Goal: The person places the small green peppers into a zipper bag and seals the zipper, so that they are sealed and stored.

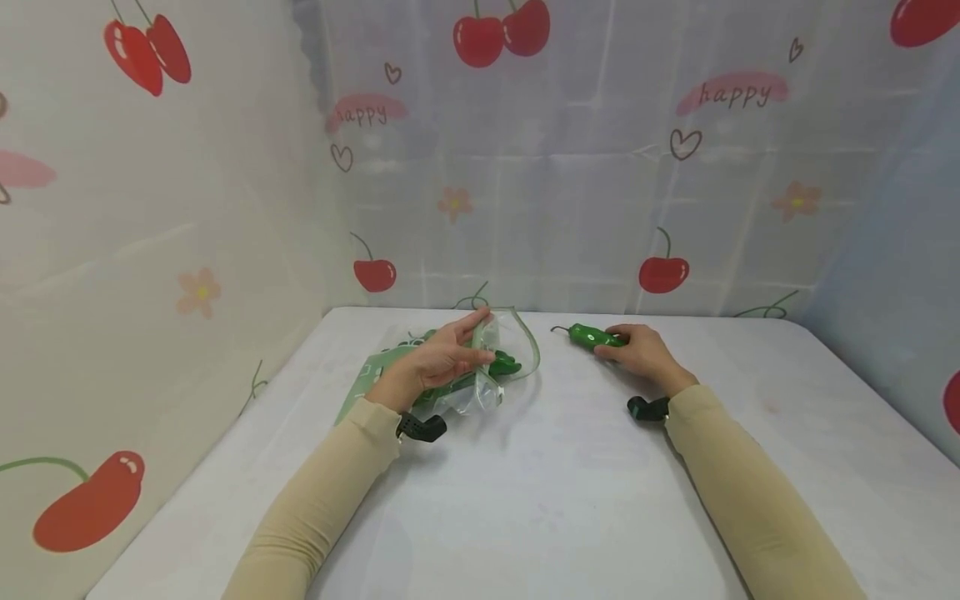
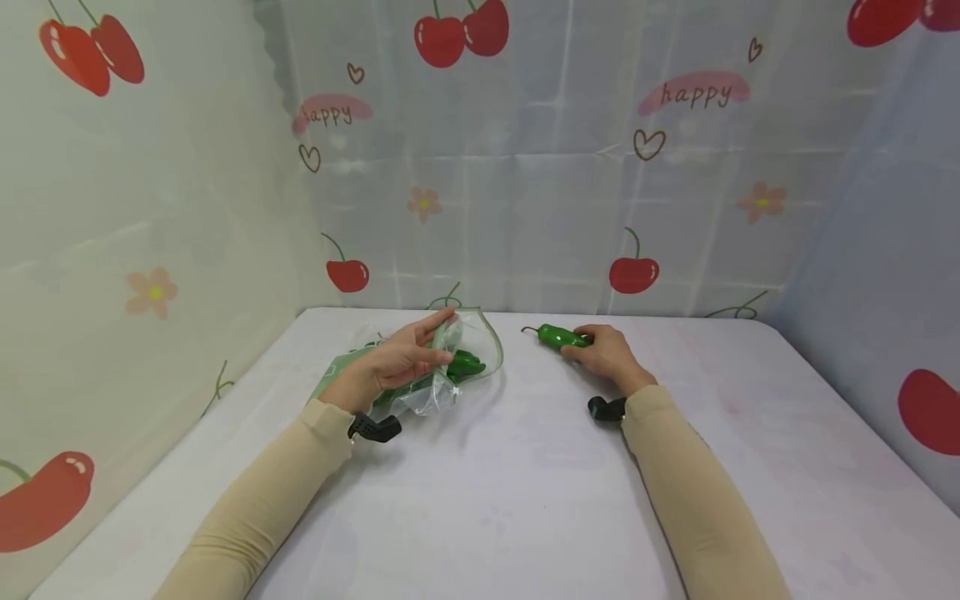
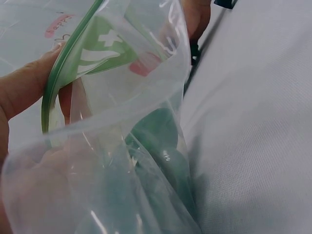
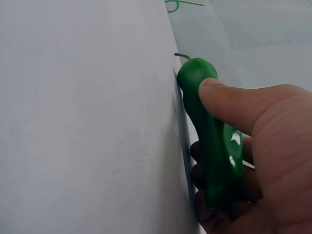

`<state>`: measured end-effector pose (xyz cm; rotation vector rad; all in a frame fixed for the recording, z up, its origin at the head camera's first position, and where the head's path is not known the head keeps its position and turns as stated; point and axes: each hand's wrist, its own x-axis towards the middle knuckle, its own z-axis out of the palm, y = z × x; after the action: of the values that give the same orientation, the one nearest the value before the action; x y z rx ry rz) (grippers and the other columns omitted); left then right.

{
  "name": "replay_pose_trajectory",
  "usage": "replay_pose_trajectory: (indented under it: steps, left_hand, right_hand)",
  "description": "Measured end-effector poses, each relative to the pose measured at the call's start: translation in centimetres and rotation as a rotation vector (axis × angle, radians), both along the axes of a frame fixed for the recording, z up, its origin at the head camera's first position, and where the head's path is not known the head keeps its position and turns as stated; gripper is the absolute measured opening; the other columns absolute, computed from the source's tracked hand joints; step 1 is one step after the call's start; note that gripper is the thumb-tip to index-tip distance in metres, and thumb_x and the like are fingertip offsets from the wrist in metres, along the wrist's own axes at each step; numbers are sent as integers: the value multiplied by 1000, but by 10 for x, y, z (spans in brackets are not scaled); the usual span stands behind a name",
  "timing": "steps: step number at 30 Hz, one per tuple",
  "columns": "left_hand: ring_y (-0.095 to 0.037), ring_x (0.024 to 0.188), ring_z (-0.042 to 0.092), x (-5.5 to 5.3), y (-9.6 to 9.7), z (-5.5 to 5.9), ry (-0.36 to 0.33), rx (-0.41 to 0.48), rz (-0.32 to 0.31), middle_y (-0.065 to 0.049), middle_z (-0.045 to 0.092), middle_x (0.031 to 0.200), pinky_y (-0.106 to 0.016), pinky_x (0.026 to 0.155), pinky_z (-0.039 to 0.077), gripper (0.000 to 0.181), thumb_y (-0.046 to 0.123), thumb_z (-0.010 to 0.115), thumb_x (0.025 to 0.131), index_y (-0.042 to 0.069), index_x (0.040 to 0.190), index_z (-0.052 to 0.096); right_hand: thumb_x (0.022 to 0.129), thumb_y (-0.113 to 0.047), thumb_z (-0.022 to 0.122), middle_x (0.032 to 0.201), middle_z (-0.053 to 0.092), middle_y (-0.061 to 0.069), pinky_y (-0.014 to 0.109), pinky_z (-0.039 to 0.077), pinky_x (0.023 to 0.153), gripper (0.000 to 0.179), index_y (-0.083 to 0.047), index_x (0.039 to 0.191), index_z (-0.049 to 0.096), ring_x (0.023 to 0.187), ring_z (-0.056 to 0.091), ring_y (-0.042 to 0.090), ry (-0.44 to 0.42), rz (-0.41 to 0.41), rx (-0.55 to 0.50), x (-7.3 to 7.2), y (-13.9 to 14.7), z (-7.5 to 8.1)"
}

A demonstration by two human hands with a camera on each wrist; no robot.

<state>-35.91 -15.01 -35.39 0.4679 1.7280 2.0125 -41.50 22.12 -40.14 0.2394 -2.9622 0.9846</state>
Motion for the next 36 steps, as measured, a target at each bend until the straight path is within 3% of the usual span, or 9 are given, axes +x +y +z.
replay_pose_trajectory:
  steps: [12, 16, 22, 36]
  left_hand:
    - [-30, 153, 29, -1, 1, 4, 9, -1, -17, 11, 6, 175, -21, 82, 56, 96, -14, 59, 96, 26, 168, 9]
    - [-30, 151, 32, -1, 0, 2, 6, -7, -7, 12, 8, 174, -22, 81, 57, 95, -13, 60, 96, 29, 167, 13]
    - [-31, 151, 31, -1, 0, 2, 7, -7, -8, 12, 8, 174, -22, 82, 57, 95, -14, 60, 96, 29, 167, 14]
    - [-32, 154, 26, 1, 0, 1, -4, 16, -23, 9, 4, 175, -22, 81, 56, 95, -15, 58, 96, 27, 167, 11]
  right_hand:
    - [97, -46, 68, 143, 53, 23, 57, 43, 109, 71, -5, 151, 49, 123, 47, 37, -8, -21, -53, 2, -1, 17]
    - [96, -50, 68, 140, 55, 22, 53, 46, 102, 72, -7, 151, 51, 120, 48, 36, -1, -18, -48, 2, -1, 21]
    - [96, -53, 68, 135, 60, 21, 46, 51, 92, 74, -8, 152, 50, 113, 57, 35, -7, 0, -68, 2, 5, 34]
    - [94, -56, 70, 132, 63, 17, 45, 53, 94, 73, -14, 150, 52, 113, 61, 32, -47, 70, -134, 13, -2, 54]
